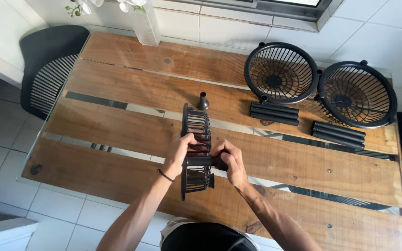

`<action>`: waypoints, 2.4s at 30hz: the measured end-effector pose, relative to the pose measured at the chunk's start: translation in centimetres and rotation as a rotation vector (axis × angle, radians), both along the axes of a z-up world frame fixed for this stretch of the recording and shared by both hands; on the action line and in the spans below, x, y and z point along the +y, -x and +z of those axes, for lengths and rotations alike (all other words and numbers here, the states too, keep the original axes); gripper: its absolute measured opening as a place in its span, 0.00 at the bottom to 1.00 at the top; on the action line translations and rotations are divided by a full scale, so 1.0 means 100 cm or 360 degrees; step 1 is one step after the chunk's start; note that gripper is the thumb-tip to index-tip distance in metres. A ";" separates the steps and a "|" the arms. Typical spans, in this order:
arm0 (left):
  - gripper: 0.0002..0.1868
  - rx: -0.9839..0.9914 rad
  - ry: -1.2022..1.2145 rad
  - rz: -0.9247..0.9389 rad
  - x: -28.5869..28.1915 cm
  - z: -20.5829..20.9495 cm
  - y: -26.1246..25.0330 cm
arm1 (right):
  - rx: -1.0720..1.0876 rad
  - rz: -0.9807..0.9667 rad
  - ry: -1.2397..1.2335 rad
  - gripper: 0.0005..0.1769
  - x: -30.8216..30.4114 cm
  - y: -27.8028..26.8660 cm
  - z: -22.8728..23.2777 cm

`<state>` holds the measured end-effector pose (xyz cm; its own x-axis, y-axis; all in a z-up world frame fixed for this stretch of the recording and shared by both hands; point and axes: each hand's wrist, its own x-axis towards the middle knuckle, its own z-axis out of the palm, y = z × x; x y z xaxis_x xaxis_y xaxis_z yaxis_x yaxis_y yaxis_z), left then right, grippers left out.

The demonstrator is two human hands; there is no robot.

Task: The person assembles a small black metal stool by inserting cylindrical legs into a circular wire seat. They pick up the seat, align the legs, and push them into place, then repeat the process for a second stool.

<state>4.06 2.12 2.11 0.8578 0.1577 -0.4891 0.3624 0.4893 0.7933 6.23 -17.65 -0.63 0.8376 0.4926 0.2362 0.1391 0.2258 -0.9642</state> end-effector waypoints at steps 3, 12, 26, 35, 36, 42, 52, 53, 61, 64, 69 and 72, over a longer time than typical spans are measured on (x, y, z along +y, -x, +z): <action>0.19 -0.0034 -0.0094 0.0060 0.004 0.007 0.003 | 0.0052 -0.0106 0.0189 0.17 0.004 -0.001 0.013; 0.23 -0.0385 -0.0009 0.0054 0.033 -0.006 0.017 | -0.0021 0.0231 0.0702 0.27 -0.004 0.013 0.007; 0.22 -0.0072 -0.0337 -0.0014 0.080 -0.007 -0.016 | -0.0194 0.0674 0.0900 0.28 -0.035 0.068 -0.094; 0.22 -0.0405 -0.0341 -0.0097 0.039 -0.005 0.018 | -0.0368 0.0459 0.1169 0.32 -0.026 0.062 -0.107; 0.24 -0.0351 -0.0361 -0.0163 0.036 -0.002 0.021 | -0.0376 0.0468 0.1220 0.33 -0.027 0.061 -0.111; 0.29 -0.0266 -0.0404 -0.0327 0.018 0.006 0.022 | -0.0505 0.0582 0.1457 0.32 -0.024 0.060 -0.144; 0.22 -0.0192 -0.0659 -0.0437 0.023 0.003 0.035 | -0.0599 0.0361 0.1334 0.24 0.003 -0.072 -0.151; 0.20 -0.0108 -0.0876 -0.0500 0.026 0.006 0.037 | -0.0402 0.0276 0.1390 0.20 0.010 -0.094 -0.146; 0.14 -0.0654 -0.1756 0.0116 0.052 0.034 -0.019 | -0.0104 -0.0335 0.1012 0.18 0.075 -0.183 -0.117; 0.12 -0.0702 -0.1946 -0.0406 0.073 0.012 -0.092 | 0.0051 -0.0465 0.0921 0.24 0.100 -0.195 -0.123; 0.22 -0.0201 -0.2125 -0.1119 0.086 -0.067 -0.181 | -0.0216 -0.0615 0.0943 0.31 0.126 -0.209 -0.156; 0.25 -0.0128 -0.2160 -0.1288 0.095 -0.115 -0.206 | -0.0214 -0.0690 0.0902 0.29 0.134 -0.211 -0.173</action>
<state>24.64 11.65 -9.35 0.9441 -0.0711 -0.3218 0.1022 -0.8652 0.4910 27.35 -4.27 -17.96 0.9670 0.2001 0.1574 0.2281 -0.4057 -0.8851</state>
